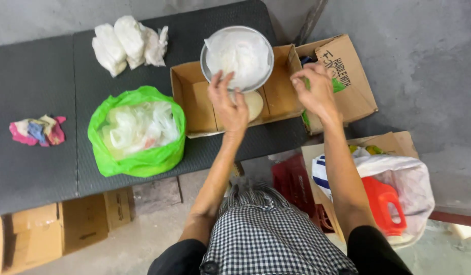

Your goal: The recorder portions out a white fluffy material into bags, weighing them on a scale.

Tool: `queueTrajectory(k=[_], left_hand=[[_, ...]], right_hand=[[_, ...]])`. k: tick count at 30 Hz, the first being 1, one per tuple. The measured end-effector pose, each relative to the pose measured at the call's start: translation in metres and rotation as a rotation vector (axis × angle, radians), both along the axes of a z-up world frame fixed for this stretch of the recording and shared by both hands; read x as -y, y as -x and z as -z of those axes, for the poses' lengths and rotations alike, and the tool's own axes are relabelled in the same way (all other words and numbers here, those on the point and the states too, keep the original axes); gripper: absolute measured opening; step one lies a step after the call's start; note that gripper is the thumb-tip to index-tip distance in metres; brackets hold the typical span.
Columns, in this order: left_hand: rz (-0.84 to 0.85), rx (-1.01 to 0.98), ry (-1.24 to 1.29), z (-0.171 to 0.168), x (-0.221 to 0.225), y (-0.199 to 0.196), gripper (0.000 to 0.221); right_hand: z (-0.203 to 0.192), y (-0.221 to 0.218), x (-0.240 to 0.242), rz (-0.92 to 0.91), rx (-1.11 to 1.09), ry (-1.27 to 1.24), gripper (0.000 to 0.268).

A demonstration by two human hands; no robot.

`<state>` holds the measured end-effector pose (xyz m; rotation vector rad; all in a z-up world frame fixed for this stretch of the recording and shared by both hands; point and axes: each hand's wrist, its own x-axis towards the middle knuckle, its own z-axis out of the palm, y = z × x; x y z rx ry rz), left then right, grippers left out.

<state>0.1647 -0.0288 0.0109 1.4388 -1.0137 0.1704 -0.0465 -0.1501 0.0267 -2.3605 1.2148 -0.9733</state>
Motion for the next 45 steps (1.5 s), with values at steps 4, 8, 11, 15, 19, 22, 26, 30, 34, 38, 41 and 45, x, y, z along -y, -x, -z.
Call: queueTrajectory(k=[4, 8, 11, 15, 19, 22, 26, 30, 34, 38, 41, 45], left_hand=[[-0.044, 0.002, -0.046, 0.012, 0.022, -0.067, 0.040], [0.136, -0.197, -0.149, 0.008, 0.042, -0.103, 0.051], [0.230, -0.271, -0.296, 0.003, 0.056, -0.115, 0.058], [0.247, -0.150, -0.357, 0.026, 0.081, -0.123, 0.059], [0.269, -0.192, -0.365, 0.028, 0.089, -0.129, 0.061], [0.406, -0.451, -0.369, 0.025, 0.097, -0.130, 0.044], [0.462, -0.659, -0.178, 0.022, 0.114, -0.139, 0.023], [0.573, -0.835, -0.009, 0.012, 0.128, -0.148, 0.011], [0.568, -0.857, 0.036, -0.008, 0.125, -0.155, 0.012], [0.590, -0.869, 0.074, -0.038, 0.114, -0.152, 0.011], [0.595, -0.880, 0.103, -0.044, 0.113, -0.150, 0.011], [0.589, -0.911, 0.144, -0.040, 0.114, -0.152, 0.009]], right_hand=[[-0.010, -0.061, 0.019, 0.083, -0.091, 0.002, 0.013], [0.011, -0.097, 0.046, 0.196, -0.272, 0.033, 0.017], [0.034, -0.114, 0.065, 0.233, -0.394, 0.067, 0.021], [0.049, -0.127, 0.075, 0.277, -0.490, 0.024, 0.022], [0.036, -0.132, 0.080, 0.272, -0.407, -0.131, 0.022], [0.017, -0.127, 0.083, 0.271, -0.257, -0.158, 0.020], [0.005, -0.122, 0.107, 0.102, -0.027, -0.136, 0.020], [-0.015, -0.135, 0.112, -0.031, 0.258, -0.428, 0.017], [-0.005, -0.139, 0.131, -0.145, 0.398, -0.551, 0.017], [-0.018, -0.142, 0.127, -0.242, 0.554, -0.618, 0.014], [-0.012, -0.141, 0.126, -0.203, 0.689, -0.781, 0.008], [0.012, -0.137, 0.131, -0.153, 0.891, -0.909, 0.008]])
